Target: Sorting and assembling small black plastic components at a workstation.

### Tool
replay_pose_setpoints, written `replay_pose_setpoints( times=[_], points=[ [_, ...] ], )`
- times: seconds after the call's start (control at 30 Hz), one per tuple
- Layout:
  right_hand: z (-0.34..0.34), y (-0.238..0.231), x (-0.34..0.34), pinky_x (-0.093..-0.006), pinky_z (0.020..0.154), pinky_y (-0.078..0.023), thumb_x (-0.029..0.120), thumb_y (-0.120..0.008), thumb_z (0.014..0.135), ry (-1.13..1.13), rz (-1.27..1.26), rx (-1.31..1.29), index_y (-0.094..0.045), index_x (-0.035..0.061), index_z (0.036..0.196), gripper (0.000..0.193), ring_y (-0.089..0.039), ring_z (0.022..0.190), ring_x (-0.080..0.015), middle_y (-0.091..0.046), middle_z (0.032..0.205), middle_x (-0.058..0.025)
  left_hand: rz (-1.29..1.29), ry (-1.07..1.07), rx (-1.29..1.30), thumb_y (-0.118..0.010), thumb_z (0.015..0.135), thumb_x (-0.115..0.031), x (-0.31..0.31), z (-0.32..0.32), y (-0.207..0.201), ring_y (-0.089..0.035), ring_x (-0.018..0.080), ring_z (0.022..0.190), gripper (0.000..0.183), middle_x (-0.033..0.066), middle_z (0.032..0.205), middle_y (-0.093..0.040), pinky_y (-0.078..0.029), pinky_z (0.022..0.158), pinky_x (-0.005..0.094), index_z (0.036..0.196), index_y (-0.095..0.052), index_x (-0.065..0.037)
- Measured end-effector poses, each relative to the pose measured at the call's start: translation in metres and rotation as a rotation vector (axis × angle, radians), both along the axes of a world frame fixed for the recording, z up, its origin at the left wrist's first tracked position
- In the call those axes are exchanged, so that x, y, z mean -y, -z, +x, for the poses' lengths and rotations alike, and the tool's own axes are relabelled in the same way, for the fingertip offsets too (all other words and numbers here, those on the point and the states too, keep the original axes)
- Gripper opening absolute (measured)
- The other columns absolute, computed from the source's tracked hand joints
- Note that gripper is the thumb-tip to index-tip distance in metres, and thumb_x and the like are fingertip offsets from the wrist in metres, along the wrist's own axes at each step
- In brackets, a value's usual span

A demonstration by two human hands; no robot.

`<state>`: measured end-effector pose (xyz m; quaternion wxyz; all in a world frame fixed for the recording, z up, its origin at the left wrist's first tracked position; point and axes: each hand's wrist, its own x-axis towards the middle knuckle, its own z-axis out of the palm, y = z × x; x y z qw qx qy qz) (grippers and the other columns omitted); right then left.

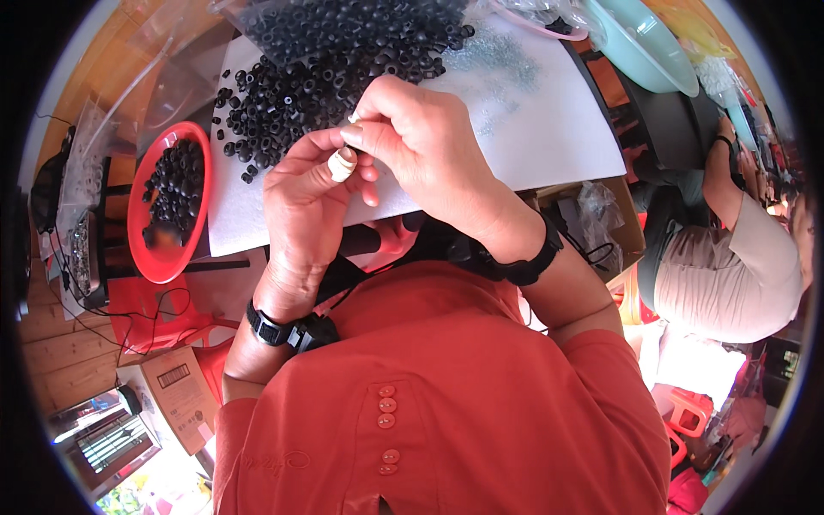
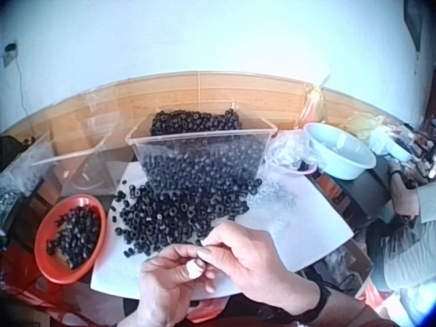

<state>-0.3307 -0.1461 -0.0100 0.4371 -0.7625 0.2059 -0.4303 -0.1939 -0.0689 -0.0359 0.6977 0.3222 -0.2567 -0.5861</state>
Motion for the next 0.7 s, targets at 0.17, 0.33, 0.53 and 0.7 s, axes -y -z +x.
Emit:
replay_pose_setpoints(
  times=[0.17, 0.33, 0.53, 0.7],
  points=[
    [-0.004, 0.004, -0.006, -0.0288, 0.053, -0.049, 0.004, -0.063, 0.093, 0.019, -0.146, -0.014, -0.056, 0.0009, 0.084, 0.012, -0.065, 0.060, -0.0165, -0.062, 0.070, -0.0078, 0.006, 0.009, 0.014, -0.063, 0.094, -0.002, -0.001, 0.001, -0.001, -0.064, 0.0211, 0.078, 0.019, 0.0164, 0.093, -0.066, -0.055, 0.062, 0.0317, 0.107, -0.059, 0.011],
    [-0.011, 0.002, -0.001, -0.0310, 0.058, -0.050, 0.004, -0.061, 0.093, 0.050, -0.223, -0.042, -0.057, 0.0004, 0.089, 0.007, -0.066, 0.065, -0.0204, -0.062, 0.071, -0.0085, 0.013, 0.037, 0.032, -0.064, 0.093, -0.003, -0.003, 0.002, -0.002, -0.063, 0.0208, 0.077, 0.020, 0.0157, 0.091, -0.065, -0.055, 0.061, 0.0308, 0.107, -0.059, 0.010],
    [-0.012, 0.005, -0.004, -0.0310, 0.059, -0.050, 0.007, -0.062, 0.092, 0.048, 0.067, -0.065, -0.059, 0.0001, 0.090, 0.008, -0.066, 0.067, -0.0201, -0.065, 0.074, -0.0102, 0.008, 0.039, 0.037, -0.065, 0.092, -0.003, -0.003, 0.001, 0.000, -0.063, 0.0206, 0.076, 0.020, 0.0149, 0.088, -0.065, -0.055, 0.061, 0.0304, 0.107, -0.059, 0.010],
    [-0.011, 0.007, -0.004, -0.0310, 0.059, -0.050, 0.007, -0.063, 0.092, 0.065, -0.059, -0.021, -0.060, -0.0006, 0.090, 0.008, -0.067, 0.067, -0.0216, -0.065, 0.074, -0.0108, -0.003, 0.046, 0.040, -0.065, 0.092, -0.003, -0.003, 0.001, 0.000, -0.063, 0.0207, 0.076, 0.019, 0.0149, 0.088, -0.065, -0.055, 0.061, 0.0307, 0.106, -0.059, 0.010]
  ],
)
